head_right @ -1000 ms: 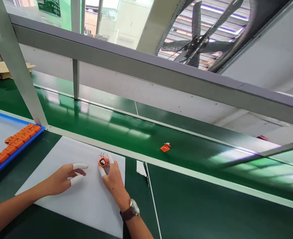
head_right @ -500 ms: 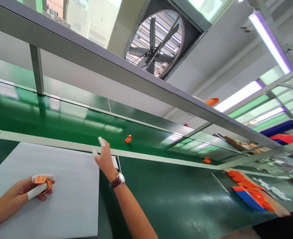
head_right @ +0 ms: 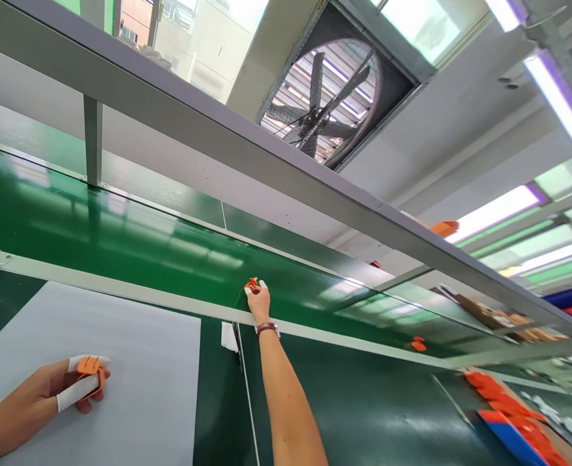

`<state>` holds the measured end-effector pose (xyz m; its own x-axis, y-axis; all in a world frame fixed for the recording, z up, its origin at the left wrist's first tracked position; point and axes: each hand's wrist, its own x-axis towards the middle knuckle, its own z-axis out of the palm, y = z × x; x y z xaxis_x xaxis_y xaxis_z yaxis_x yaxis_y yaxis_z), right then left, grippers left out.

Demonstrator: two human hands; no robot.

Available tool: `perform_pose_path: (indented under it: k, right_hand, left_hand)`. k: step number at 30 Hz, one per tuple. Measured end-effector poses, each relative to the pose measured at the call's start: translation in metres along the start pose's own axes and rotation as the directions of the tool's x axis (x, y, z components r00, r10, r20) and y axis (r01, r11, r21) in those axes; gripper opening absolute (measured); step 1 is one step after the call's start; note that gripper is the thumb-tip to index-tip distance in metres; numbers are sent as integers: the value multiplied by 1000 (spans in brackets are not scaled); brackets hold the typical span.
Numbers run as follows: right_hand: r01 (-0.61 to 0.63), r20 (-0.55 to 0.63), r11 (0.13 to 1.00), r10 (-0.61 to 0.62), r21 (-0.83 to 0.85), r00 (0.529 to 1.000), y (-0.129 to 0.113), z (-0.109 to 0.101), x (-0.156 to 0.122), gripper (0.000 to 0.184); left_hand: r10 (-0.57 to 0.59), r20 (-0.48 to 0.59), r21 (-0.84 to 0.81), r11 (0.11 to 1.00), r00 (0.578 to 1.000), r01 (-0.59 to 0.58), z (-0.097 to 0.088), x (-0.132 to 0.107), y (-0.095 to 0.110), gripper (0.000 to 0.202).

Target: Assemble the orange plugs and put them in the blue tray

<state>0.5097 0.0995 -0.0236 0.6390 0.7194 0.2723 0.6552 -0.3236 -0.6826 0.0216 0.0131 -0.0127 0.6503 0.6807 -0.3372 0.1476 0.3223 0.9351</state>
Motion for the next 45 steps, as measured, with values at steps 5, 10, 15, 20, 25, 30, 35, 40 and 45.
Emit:
perform_pose_path:
  k: [5, 10, 15, 20, 25, 30, 35, 40, 45]
  right_hand:
    - [75, 259, 990, -104, 119, 960, -23, 3, -38, 69]
    - [165, 425, 972, -223, 170, 877, -35, -18, -116, 72]
    - [196, 501, 972, -234, 129, 833, -34, -34, -158, 66]
    - [329, 377, 944, -294, -30, 878, -68, -57, -181, 74]
    - [446, 453, 833, -552, 327, 700, -124, -59, -230, 59]
    - [360, 424, 608, -773, 708, 472, -157, -22, -263, 51]
    - [396, 262, 460, -849, 795, 459, -164, 0, -269, 49]
    - [486, 146, 467, -815, 739, 561, -161, 10, -282, 52]
    - [445, 197, 546, -760, 710, 620, -150, 21, -288, 48]
  left_hand:
    - [16, 15, -1, 1000, 1000, -16, -1, -2, 4, 32]
    - [29, 9, 5, 1000, 1000, -29, -1, -3, 6, 31]
    - [48, 6, 58, 997, 999, -48, -1, -7, 17, 33]
    - [114, -14, 107, 988, 993, -112, 2, -13, 23, 31]
    - [191, -24, 108, 976, 981, -187, 9, -15, 27, 27]
    - [221, 97, 143, 962, 970, -234, 13, -19, 32, 23]
    - [271, 144, 119, 950, 952, -288, 14, -21, 27, 19]
    - [247, -30, 2, 969, 969, -247, 14, -16, 13, 25]
    - [175, -143, -100, 977, 974, -190, 10, -13, 4, 28]
